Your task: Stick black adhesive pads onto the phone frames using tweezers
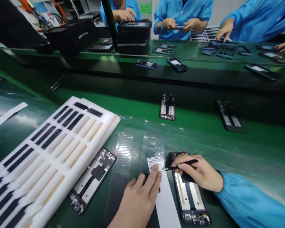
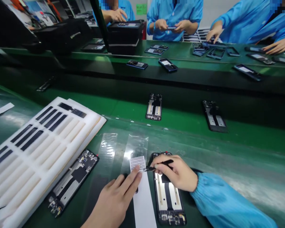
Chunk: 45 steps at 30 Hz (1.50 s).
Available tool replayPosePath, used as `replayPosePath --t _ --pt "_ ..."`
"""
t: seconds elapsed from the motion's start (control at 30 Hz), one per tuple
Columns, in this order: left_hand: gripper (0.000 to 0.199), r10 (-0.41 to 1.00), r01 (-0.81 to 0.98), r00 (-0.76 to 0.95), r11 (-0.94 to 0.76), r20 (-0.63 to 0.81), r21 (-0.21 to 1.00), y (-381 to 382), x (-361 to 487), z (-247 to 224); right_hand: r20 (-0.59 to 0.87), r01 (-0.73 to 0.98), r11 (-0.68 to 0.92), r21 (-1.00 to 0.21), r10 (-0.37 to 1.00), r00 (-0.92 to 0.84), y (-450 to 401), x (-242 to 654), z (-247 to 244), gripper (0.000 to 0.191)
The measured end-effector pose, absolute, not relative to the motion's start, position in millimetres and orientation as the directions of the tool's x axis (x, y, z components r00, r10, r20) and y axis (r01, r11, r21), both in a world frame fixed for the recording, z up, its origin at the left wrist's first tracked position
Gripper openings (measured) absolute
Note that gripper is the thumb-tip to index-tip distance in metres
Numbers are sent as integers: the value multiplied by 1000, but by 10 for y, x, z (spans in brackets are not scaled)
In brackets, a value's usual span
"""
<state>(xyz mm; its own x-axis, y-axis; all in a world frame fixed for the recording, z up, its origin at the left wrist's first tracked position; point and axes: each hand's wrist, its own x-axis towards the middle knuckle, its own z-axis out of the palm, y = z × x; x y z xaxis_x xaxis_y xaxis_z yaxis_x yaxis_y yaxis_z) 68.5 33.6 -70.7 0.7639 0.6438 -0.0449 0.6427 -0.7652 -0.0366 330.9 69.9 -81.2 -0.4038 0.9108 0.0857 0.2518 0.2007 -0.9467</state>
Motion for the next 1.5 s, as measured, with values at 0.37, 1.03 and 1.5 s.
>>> replayPosePath --t 0.37,1.03,1.5 --pt "67 677 678 735 -735 40 -9 551 685 -671 76 229 101 -968 990 -115 981 3263 -647 28" --pt "70 732 726 681 -674 7 -136 1157 819 -688 161 185 209 -960 956 -243 1322 3228 -949 21" --pt "72 735 727 678 -672 -5 -141 1159 841 -668 91 158 136 -978 961 -260 1352 3227 -932 22"
